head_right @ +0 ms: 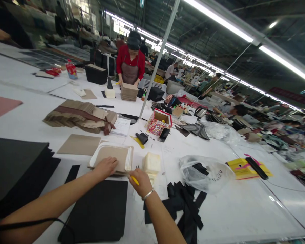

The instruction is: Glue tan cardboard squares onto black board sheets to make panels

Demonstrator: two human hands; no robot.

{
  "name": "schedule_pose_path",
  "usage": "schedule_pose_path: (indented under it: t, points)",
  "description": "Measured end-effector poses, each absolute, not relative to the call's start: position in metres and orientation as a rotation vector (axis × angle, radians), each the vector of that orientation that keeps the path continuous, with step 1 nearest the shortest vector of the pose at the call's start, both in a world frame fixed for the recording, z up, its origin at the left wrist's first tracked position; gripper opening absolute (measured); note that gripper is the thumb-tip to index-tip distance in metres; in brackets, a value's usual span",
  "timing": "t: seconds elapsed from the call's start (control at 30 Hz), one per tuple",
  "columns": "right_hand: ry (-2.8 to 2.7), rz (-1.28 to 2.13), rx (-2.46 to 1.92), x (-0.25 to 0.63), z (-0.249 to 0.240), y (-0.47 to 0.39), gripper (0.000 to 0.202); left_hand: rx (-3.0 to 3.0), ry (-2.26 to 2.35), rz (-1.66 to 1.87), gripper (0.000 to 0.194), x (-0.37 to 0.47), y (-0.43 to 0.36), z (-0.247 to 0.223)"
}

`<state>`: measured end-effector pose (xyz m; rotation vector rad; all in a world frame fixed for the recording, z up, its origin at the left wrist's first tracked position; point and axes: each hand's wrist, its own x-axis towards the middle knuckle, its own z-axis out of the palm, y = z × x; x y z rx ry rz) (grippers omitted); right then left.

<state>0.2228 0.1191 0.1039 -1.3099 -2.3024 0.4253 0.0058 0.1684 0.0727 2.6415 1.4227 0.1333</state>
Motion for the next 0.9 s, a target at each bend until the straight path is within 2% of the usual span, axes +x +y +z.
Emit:
schedule_pose_path:
  t: [0.2, 0.37, 0.43, 0.5, 0.57, 0.63, 0.77, 0.9]
  points:
    - [-1.847, 0.532, -1.401, 0.228, 0.112, 0.083, 0.017, 2.592, 1.346, 0.013, 0.021, 0.005, 0.176, 0.082]
    - [-1.113, 0.676, -1.519, 0.236, 0.117, 0.073, 0.035, 2.629, 1.307, 0.024, 0.012, -0.001, 0.164, 0.1]
    - [-1.001, 0.729, -1.469, 0.232, 0.117, 0.067, 0.042, 2.667, 1.36, 0.192, 0.017, -0.009, 0.15, 0.113]
    - [-1.034, 0.787, -1.439, 0.221, 0.113, 0.062, 0.043, 2.613, 1.485, 0.559, 0.017, -0.02, 0.132, 0.127]
    - [-1.167, 0.807, -1.432, 0.203, 0.106, 0.057, 0.036, 2.32, 1.637, 0.988, 0.012, -0.032, 0.113, 0.137]
    - [-1.331, 0.748, -1.442, 0.182, 0.097, 0.053, 0.027, 1.854, 1.698, 1.245, 0.011, -0.042, 0.094, 0.143]
    - [-1.407, 0.619, -1.512, 0.149, 0.08, 0.049, 0.018, 1.133, 1.491, 1.376, 0.03, -0.047, 0.062, 0.133]
    - [-1.245, 0.669, -1.534, 0.145, 0.072, 0.045, 0.021, 0.805, 1.275, 1.366, 0.045, -0.039, 0.033, 0.112]
